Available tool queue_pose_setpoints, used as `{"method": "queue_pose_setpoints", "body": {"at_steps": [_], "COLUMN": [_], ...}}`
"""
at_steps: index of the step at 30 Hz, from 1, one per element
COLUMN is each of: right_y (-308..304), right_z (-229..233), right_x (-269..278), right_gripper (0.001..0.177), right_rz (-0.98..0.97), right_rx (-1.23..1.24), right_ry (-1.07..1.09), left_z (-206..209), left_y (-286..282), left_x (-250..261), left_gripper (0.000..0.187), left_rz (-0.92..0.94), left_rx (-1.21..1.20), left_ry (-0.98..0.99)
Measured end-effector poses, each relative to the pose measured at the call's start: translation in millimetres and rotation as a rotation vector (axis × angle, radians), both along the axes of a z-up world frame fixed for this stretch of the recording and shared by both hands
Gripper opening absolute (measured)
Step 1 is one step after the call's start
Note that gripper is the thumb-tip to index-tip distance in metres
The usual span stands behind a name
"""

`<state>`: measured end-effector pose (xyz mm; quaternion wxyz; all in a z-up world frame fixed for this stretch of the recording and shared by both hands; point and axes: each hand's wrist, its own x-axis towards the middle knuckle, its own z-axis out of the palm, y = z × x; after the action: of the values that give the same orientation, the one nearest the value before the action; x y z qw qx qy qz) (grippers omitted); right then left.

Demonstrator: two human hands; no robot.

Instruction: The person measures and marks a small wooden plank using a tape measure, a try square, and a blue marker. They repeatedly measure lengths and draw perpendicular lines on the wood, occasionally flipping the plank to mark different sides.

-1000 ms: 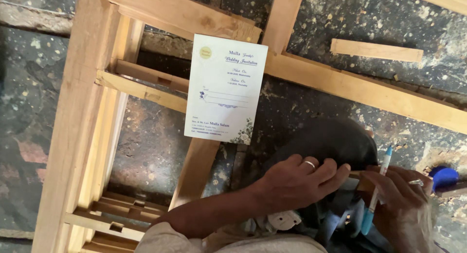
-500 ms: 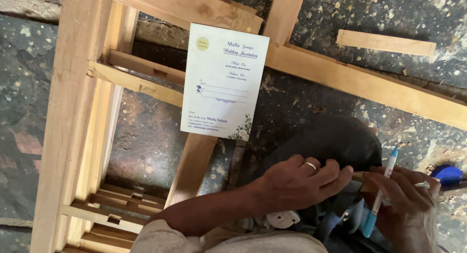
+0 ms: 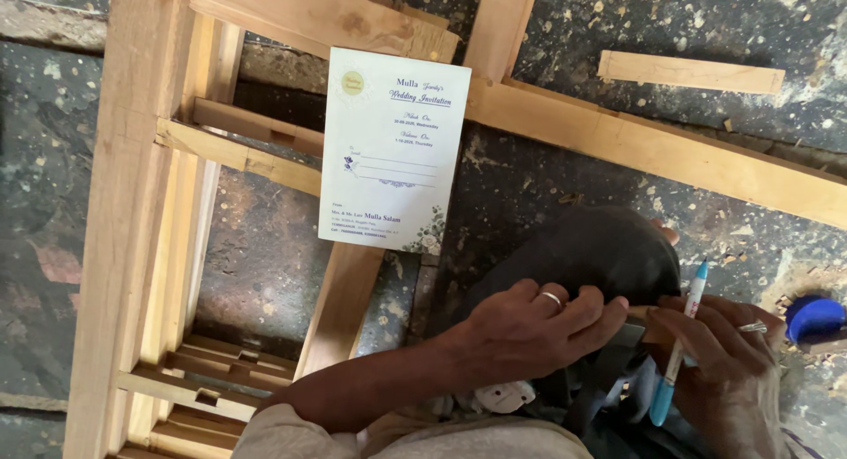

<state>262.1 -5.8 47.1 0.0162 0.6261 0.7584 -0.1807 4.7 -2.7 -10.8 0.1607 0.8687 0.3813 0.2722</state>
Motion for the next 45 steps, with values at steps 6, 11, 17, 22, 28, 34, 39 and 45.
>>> {"method": "queue_pose_setpoints", "body": {"at_steps": [6, 11, 17, 22, 28, 34, 39, 45], "right_y": [2, 6, 3, 4, 5, 4, 7, -6], "right_z": [0, 1, -5, -6, -3, -6, -3, 1], "right_x": [1, 0, 5, 1, -4, -5, -12, -9], "right_gripper": [0.037, 0.037, 0.034, 0.028, 0.028, 0.032, 0.041, 0.043], "right_rz": [0.034, 0.088, 0.088, 0.088, 0.091, 0.126, 0.180, 0.191], "right_rx": [0.021, 0.047, 0.053, 0.101, 0.113, 0.186, 0.273, 0.419], "right_ry": [0.007, 0.001, -0.041, 0.005, 0.041, 0.056, 0.124, 0.046], "left_z": [4, 5, 6, 8, 9, 13, 14, 11], "left_y": [1, 2, 4, 6, 8, 10, 9, 12], "left_x": [0, 1, 0, -2, -4, -3, 1, 3], "left_gripper": [0.045, 0.044, 0.043, 0.045, 0.045, 0.042, 0.046, 0.053], "left_rz": [-0.002, 0.011, 0.006, 0.009, 0.006, 0.019, 0.038, -0.007], "left_rx": [-0.004, 0.000, 0.003, -0.030, -0.027, -0.006, 0.029, 0.060], "left_ry": [0.024, 0.025, 0.040, 0.014, -0.007, -0.003, 0.018, 0.151]}}
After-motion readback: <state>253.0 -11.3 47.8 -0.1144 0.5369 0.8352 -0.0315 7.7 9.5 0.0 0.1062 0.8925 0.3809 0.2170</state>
